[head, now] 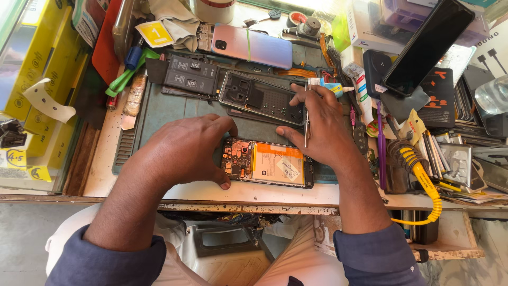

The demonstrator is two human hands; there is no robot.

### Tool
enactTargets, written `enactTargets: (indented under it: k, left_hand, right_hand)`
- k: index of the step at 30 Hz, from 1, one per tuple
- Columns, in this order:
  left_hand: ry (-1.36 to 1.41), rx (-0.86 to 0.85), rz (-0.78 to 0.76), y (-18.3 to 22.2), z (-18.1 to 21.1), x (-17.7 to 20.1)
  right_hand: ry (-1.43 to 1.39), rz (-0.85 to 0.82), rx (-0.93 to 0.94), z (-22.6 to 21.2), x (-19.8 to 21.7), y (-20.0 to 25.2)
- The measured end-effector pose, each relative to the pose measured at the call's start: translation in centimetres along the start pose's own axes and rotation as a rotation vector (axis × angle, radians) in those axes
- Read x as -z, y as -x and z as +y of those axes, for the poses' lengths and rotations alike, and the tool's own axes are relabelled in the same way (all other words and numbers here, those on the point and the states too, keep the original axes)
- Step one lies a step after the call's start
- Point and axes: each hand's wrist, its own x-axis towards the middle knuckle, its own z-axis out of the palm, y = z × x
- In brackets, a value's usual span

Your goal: The person uses tweezers to adjust internal components and a screwdriver to tighten screws on a disassembled smartphone. The person handles the phone body, battery, and screws while working at a cluttered repair bench.

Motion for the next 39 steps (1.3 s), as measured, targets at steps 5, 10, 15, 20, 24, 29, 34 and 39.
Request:
enactTargets:
  k: [5,10,15,20,24,29,34,39]
  left_hand:
    - [0.015,-0.035,0.039,-0.1,-0.3,-0.2]
    - [0.016,-0.041,0.032,-0.1,-0.3,-0.3]
    - [0.016,-0.100,0.093,-0.1,-0.6,-0.5]
    - [0.024,-0.072,0.070,-0.2,-0.8,-0.6]
    - [0.029,-0.085,0.083,-0.2,-0.9,-0.7]
    - [0.048,-0.089,0.057,-0.1,-1.0,-0.3]
    - [0.099,-0.031,0.092,-0.3,-1.0,-0.4]
    - [0.047,-0.015,0.155,-1.3,-0.8,-1.3]
  right_hand:
    - [0.036,0.034,0.045,0.0,-0.2,0.0]
    - [-0.007,0.041,0.016,-0.3,0.2,-0.2]
    - [-0.073,0.107,0.022,-0.7,0.9,-0.1]
    - [-0.126,0.137,0.029,-0.9,1.1,-0.1]
    - [-0.195,0.168,0.044,-0.8,1.1,0.2]
    - [-0.209,0.145,0.009,-1.0,0.8,0.1]
    - [-0.175,0.129,0.008,-1.3,0.7,0.2]
    - [-0.188,0.116,-0.006,-1.4,0.8,0.1]
